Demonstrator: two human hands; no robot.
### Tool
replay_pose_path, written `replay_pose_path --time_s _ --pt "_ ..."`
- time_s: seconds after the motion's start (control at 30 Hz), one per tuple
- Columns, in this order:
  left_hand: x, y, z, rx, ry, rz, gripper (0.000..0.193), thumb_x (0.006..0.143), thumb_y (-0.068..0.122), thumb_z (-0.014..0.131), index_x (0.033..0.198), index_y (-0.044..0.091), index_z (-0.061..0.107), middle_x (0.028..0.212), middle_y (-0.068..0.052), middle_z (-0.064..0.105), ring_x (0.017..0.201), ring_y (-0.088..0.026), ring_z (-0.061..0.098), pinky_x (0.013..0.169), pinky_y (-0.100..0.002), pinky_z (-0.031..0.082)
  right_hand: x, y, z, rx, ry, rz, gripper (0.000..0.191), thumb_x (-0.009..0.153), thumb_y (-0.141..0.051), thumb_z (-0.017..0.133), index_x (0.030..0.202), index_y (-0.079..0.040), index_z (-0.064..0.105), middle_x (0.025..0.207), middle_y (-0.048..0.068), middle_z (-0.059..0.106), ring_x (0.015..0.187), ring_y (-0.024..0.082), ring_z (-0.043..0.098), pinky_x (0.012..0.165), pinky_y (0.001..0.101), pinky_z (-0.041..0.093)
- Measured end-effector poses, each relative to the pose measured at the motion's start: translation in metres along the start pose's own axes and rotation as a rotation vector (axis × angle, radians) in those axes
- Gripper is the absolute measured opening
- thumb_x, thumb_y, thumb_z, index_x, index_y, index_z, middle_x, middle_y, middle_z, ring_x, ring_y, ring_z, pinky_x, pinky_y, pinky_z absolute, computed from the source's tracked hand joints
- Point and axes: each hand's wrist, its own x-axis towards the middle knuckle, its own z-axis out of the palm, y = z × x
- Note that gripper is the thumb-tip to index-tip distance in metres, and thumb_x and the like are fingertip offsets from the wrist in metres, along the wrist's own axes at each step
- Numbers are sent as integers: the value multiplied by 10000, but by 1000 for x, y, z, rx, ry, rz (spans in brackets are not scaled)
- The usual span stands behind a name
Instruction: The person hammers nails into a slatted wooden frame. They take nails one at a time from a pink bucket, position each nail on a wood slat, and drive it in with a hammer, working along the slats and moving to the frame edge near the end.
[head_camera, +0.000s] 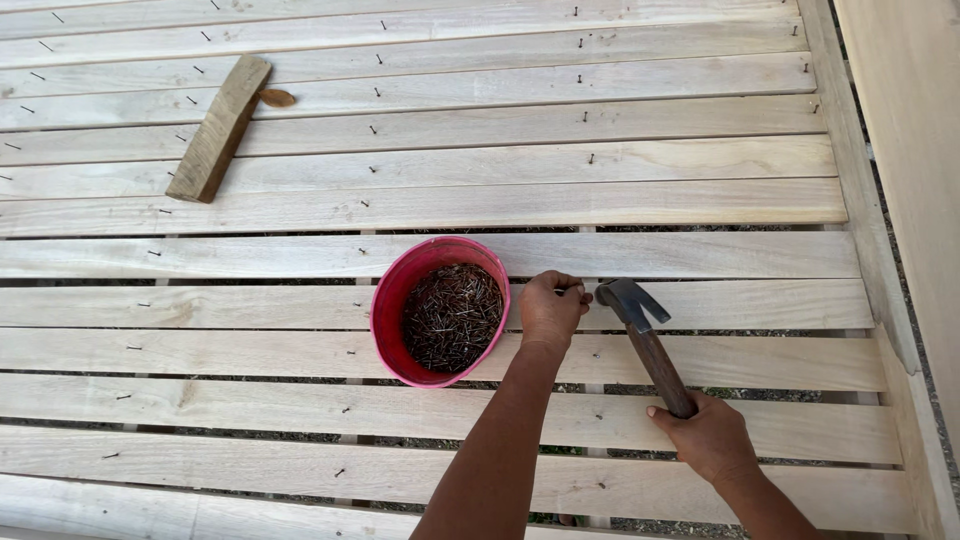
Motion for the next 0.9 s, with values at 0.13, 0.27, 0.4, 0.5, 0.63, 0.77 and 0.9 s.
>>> replay_pose_path --time_s 0.13,0.27,0.4,0.5,0.63,0.77,0.9 --pt "-6 -9 9 212 59 216 54 879 58 739 902 23 773 973 -85 732 847 -223 714 777 -354 589 -11 6 7 87 40 -2 431 820 -420 814 992 -30 748 523 101 630 468 199 640 525 375 547" --pt "-6 -20 14 261 77 265 71 893 77 717 905 41 777 1027 -50 699 941 -247 688 859 -369 563 -13 10 10 179 16 23 423 835 -388 816 954 14 762 537 109 613 461 195 598 505 379 530" --pt "-4 -27 17 317 155 370 69 872 58 714 901 45 775 1005 -68 707 952 -264 682 886 -380 563 -13 7 7 129 -45 70 438 877 -415 794 944 16 749 542 83 593 464 171 607 499 356 563" --pt "-5 -30 18 400 166 407 65 876 59 707 901 56 767 1006 -68 703 964 -268 677 899 -383 563 -15 4 7 122 -40 64 407 876 -410 790 924 -9 737 527 72 592 456 174 596 507 357 543" --pt "-10 -38 17 437 186 516 54 887 46 698 920 48 741 1022 -77 688 990 -283 662 909 -388 565 -18 3 8 112 -30 34 398 871 -416 779 907 -21 740 512 72 596 447 174 605 507 355 541" --pt "-11 -44 16 545 160 647 65 841 20 712 905 30 720 1047 -86 663 1045 -287 626 935 -396 545 -18 4 8 88 -31 28 423 876 -436 778 875 -15 735 505 72 582 445 171 602 506 353 533" --pt "-9 -45 14 600 141 661 59 850 33 724 905 41 743 1058 -61 664 1058 -263 615 937 -386 548 -19 4 7 110 -9 11 373 857 -413 791 848 -46 726 492 65 572 438 169 569 492 360 500"
